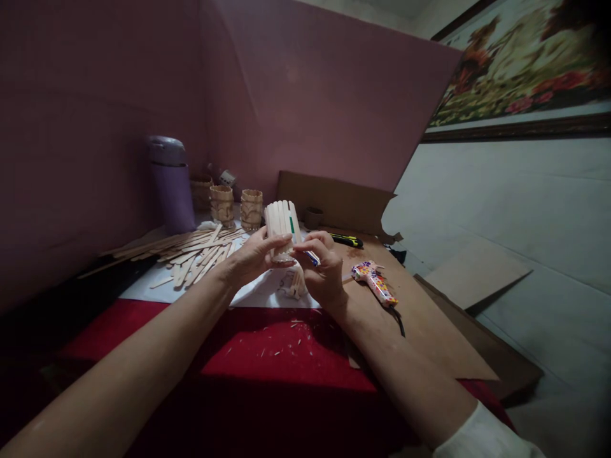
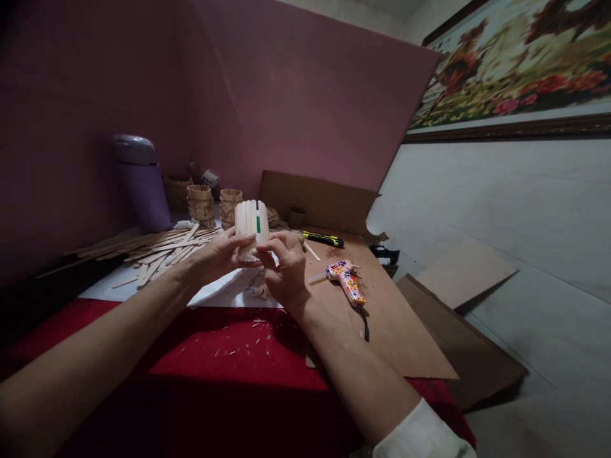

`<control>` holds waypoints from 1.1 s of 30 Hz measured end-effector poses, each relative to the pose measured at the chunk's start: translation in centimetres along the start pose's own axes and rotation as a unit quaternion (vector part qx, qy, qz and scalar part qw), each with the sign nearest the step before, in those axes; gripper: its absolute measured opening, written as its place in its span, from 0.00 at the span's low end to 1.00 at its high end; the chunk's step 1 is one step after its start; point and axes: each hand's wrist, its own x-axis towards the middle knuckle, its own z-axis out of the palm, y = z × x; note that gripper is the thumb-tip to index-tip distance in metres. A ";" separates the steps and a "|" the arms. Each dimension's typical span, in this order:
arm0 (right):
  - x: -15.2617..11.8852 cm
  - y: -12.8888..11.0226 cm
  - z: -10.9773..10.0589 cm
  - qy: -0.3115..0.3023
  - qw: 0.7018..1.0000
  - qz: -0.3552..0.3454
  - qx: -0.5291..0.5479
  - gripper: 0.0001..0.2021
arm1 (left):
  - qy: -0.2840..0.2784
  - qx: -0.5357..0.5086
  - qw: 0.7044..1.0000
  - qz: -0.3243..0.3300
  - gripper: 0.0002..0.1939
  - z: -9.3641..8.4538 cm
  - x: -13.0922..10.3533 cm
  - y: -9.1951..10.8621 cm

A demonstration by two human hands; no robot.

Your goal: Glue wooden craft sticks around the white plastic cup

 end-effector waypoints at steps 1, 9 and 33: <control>0.0 0.1 0.0 -0.003 1.000 0.003 -0.004 0.04 | -0.004 0.005 1.000 -0.001 0.24 0.0 0.0 0.0; 0.5 0.7 -0.4 0.025 0.999 0.024 -0.026 0.06 | 0.097 0.095 0.985 0.105 0.33 -1.5 0.8 1.1; 0.7 2.3 -0.4 0.091 0.991 0.094 -0.004 0.17 | 0.022 0.199 0.979 0.029 0.31 -4.1 1.3 -0.1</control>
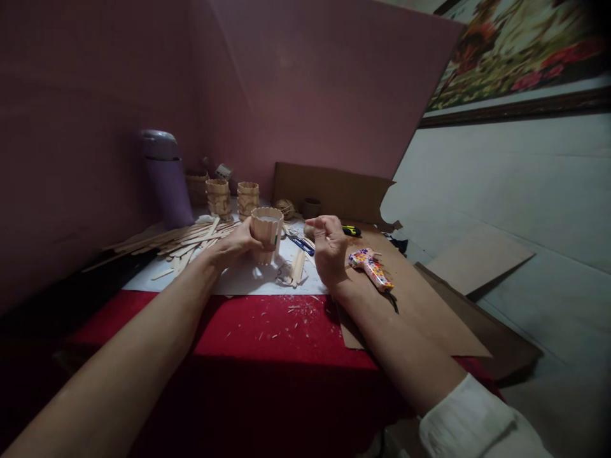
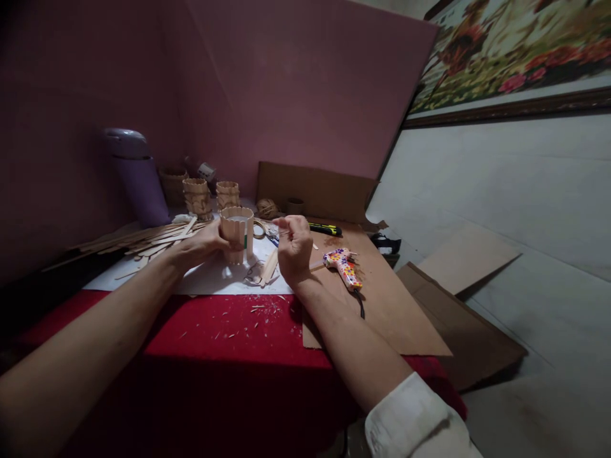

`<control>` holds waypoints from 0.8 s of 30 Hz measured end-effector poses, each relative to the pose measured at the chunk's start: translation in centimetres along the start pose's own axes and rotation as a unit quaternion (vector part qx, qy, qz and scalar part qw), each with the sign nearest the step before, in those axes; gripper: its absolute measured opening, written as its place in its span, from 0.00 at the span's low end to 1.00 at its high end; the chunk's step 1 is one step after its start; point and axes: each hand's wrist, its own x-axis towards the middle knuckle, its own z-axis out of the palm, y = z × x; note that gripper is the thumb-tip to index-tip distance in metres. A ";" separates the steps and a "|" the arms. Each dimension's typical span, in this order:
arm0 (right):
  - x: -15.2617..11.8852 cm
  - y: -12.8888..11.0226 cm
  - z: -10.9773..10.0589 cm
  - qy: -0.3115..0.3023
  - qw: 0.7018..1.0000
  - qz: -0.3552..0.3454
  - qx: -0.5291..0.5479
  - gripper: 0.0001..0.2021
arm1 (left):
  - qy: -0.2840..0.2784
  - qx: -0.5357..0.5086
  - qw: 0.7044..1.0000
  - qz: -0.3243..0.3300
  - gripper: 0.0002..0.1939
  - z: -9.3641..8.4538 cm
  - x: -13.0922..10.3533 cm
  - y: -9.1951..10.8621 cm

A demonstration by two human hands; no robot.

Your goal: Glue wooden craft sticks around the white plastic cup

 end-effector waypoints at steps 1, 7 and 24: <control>0.1 0.3 0.0 0.014 1.000 0.018 0.007 0.18 | 0.002 0.003 1.000 0.002 0.31 -0.1 0.1 -0.1; 1.5 1.2 -0.4 0.060 0.989 0.137 -0.022 0.26 | 0.010 0.007 1.000 -0.002 0.30 -0.2 0.3 -0.2; 1.9 -1.0 -1.7 -0.427 0.803 0.209 -0.359 0.10 | 0.115 -0.007 0.993 0.004 0.35 -1.2 0.7 0.3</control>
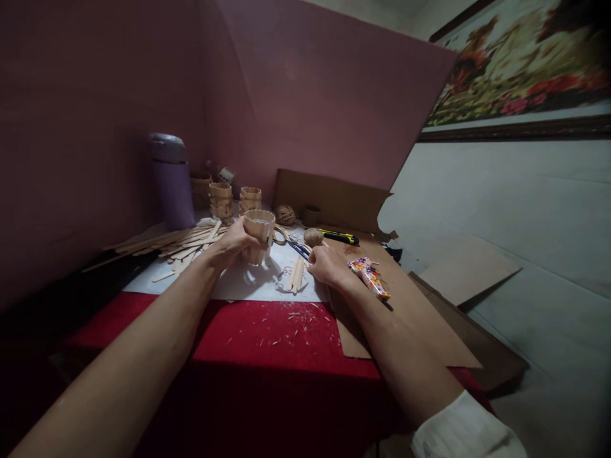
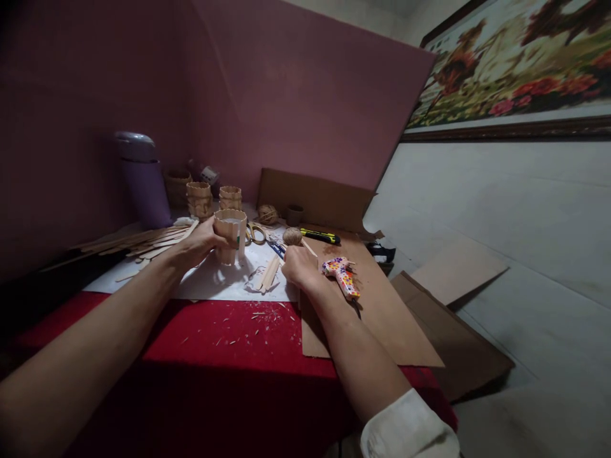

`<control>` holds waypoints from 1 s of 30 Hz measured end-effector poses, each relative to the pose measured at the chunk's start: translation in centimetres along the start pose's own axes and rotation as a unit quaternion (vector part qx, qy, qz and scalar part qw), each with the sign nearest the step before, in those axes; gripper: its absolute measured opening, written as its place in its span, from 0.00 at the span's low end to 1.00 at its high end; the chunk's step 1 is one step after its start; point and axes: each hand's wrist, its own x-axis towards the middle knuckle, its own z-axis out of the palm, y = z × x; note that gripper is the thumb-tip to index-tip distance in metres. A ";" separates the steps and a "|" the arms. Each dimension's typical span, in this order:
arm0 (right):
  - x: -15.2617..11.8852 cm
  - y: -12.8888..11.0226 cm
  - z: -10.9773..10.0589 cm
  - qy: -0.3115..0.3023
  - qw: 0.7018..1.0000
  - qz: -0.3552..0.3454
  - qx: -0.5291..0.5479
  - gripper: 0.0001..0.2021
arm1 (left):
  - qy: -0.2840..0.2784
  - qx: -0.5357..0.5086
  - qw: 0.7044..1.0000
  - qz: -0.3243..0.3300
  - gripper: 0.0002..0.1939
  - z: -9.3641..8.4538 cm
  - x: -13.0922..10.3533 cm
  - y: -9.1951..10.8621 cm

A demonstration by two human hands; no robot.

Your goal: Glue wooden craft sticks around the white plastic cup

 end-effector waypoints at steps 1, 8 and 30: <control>0.2 0.1 0.2 -0.003 1.000 0.000 0.016 0.10 | 0.000 0.002 1.000 0.000 0.35 0.1 0.0 0.0; 1.1 0.9 0.3 -0.030 0.980 0.025 0.194 0.13 | 0.005 -0.009 1.000 -0.004 0.33 0.5 -0.3 0.3; 2.8 1.6 1.5 0.132 0.912 0.009 0.389 0.10 | 0.017 0.002 1.000 -0.009 0.32 0.8 -0.1 0.3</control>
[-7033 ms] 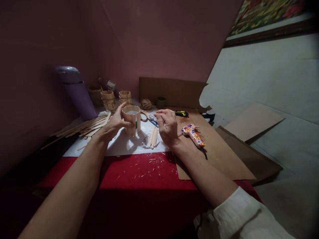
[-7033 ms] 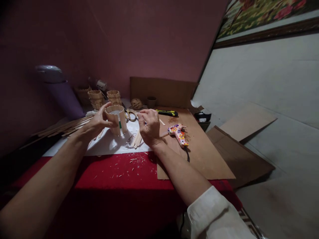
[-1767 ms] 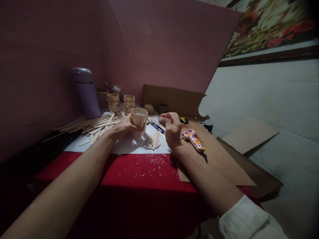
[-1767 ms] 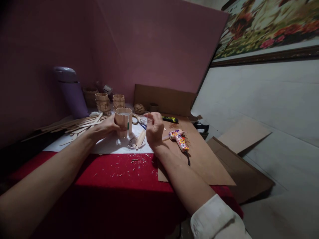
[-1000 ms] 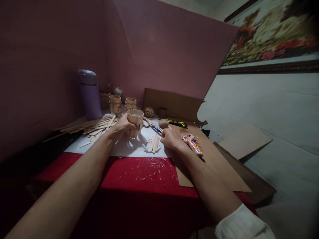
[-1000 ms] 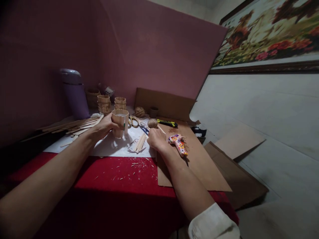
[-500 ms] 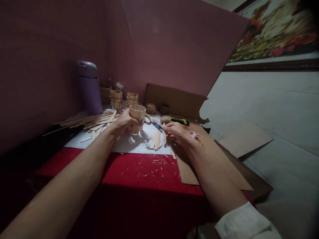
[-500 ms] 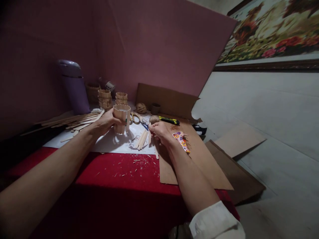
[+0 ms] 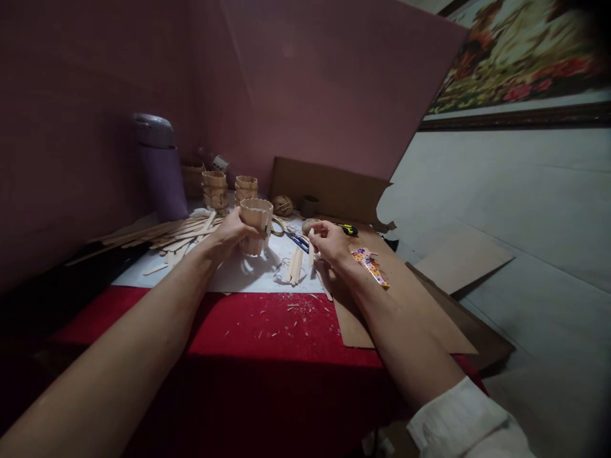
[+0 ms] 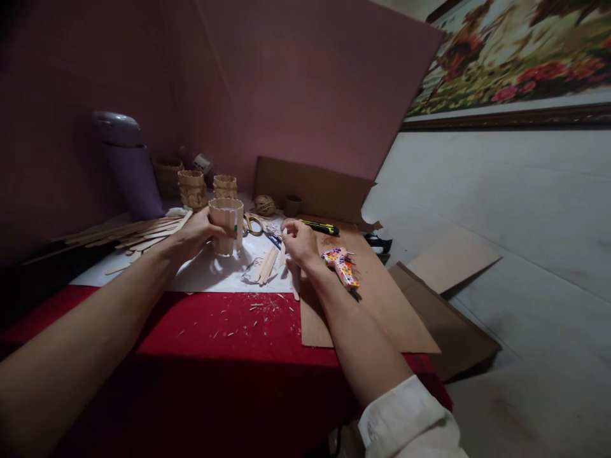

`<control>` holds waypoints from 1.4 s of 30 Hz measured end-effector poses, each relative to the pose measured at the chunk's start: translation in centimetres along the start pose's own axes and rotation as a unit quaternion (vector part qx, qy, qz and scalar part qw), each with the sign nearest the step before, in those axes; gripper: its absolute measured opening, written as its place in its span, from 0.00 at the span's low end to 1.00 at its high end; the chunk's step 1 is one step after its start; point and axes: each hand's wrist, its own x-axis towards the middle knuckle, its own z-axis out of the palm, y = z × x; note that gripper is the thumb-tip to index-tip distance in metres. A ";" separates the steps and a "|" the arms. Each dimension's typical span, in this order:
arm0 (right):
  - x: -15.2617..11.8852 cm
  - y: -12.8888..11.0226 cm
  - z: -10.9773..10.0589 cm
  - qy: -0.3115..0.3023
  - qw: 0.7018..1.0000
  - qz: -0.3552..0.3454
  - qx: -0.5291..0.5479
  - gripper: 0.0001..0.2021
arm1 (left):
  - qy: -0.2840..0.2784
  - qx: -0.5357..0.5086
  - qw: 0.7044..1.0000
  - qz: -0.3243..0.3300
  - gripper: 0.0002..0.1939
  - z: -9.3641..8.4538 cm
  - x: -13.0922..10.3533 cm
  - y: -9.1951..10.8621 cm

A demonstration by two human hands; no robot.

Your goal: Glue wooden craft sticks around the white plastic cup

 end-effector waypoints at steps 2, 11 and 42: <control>-0.2 -0.3 0.0 -0.012 0.999 0.027 0.019 0.12 | 0.014 0.002 1.000 -0.001 0.32 0.1 0.0 0.0; -0.6 -2.1 -2.6 -0.002 0.958 -0.011 -0.287 0.06 | 0.058 -0.001 0.998 -0.004 0.31 0.1 0.1 0.1; -1.0 -2.2 -2.2 -0.086 0.966 0.034 -0.243 0.15 | 0.074 -0.005 0.997 -0.005 0.29 0.5 -0.5 0.7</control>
